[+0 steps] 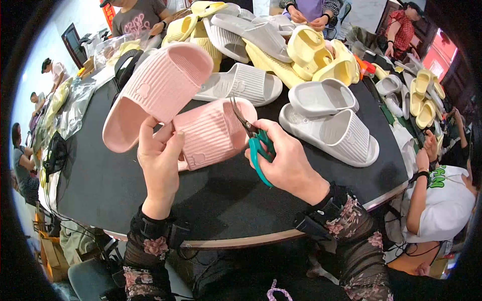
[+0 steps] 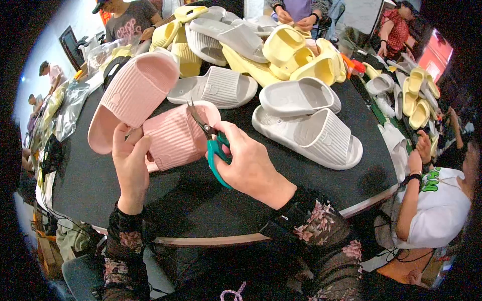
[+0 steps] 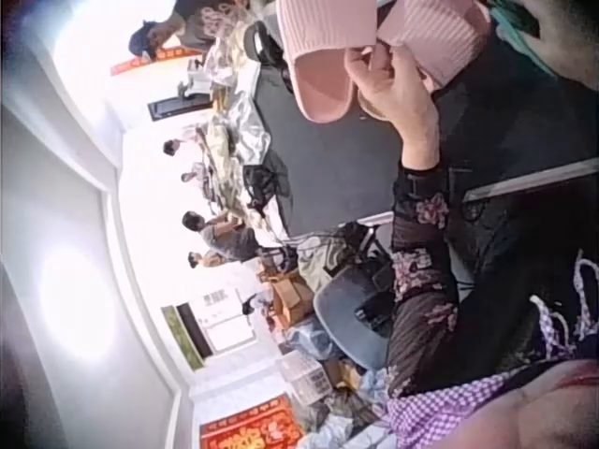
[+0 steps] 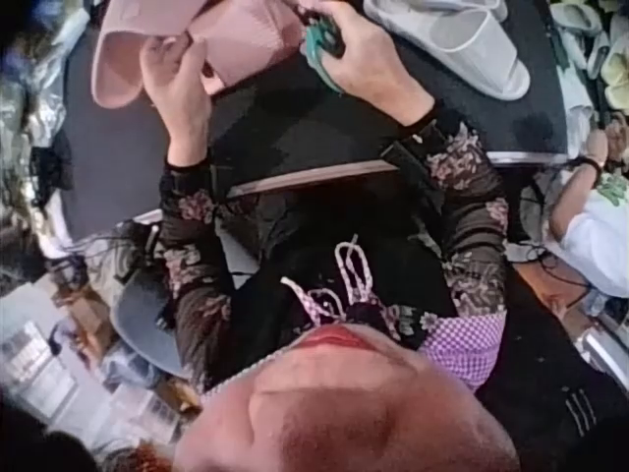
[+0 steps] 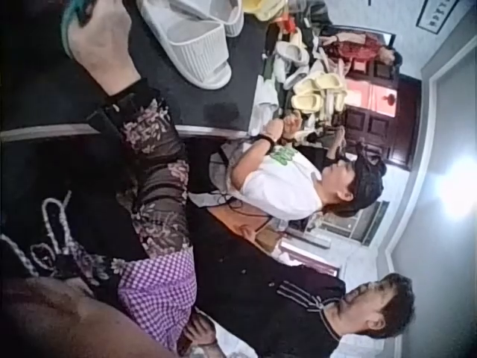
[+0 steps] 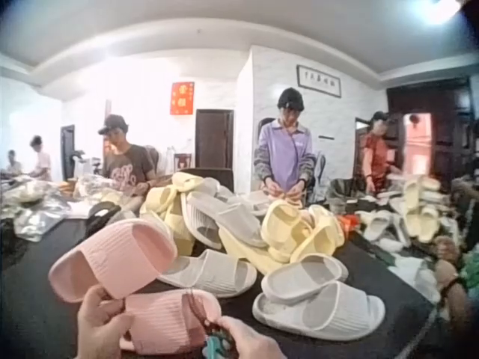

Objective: Trimming excess thread and material from manufactured slide sandals using a small hand tool.

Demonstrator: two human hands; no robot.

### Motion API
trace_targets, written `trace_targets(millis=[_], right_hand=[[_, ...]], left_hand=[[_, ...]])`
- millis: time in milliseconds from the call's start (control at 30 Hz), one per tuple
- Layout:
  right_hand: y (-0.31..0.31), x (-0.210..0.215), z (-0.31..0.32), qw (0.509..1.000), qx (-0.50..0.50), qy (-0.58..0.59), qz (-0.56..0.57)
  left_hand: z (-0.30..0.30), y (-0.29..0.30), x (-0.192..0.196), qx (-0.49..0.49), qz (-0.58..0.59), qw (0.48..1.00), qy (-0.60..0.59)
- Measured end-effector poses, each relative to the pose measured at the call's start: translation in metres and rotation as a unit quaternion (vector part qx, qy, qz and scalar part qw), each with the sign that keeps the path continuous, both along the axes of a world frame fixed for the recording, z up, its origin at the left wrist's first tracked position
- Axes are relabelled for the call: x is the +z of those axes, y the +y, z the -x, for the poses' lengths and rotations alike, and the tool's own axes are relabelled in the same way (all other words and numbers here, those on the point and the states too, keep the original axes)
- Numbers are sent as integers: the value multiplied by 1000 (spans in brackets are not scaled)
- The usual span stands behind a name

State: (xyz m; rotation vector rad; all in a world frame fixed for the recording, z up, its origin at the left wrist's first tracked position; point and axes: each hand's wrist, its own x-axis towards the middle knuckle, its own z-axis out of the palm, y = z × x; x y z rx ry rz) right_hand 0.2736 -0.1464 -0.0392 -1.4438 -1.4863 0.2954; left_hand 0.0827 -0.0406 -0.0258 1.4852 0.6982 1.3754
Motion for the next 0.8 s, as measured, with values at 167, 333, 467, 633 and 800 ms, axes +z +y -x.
trace_targets(millis=[167, 333, 467, 633, 800], right_hand=[[0, 5, -1, 1000, -10, -4, -14], [1, 3, -4, 998, -31, -50, -21], [0, 1, -4, 999, -24, -44, -13], [-1, 1, -4, 999, -20, -40, 6], [1, 0, -4, 1000, -10, -25, 6]], left_hand=[[1, -1, 0, -26, 3, 998, 66], [-2, -3, -6, -68, 35, 996, 34], [2, -5, -5, -104, 78, 989, 72], [0, -10, -5, -117, 73, 990, 43], [1, -9, -7, -118, 67, 990, 39]])
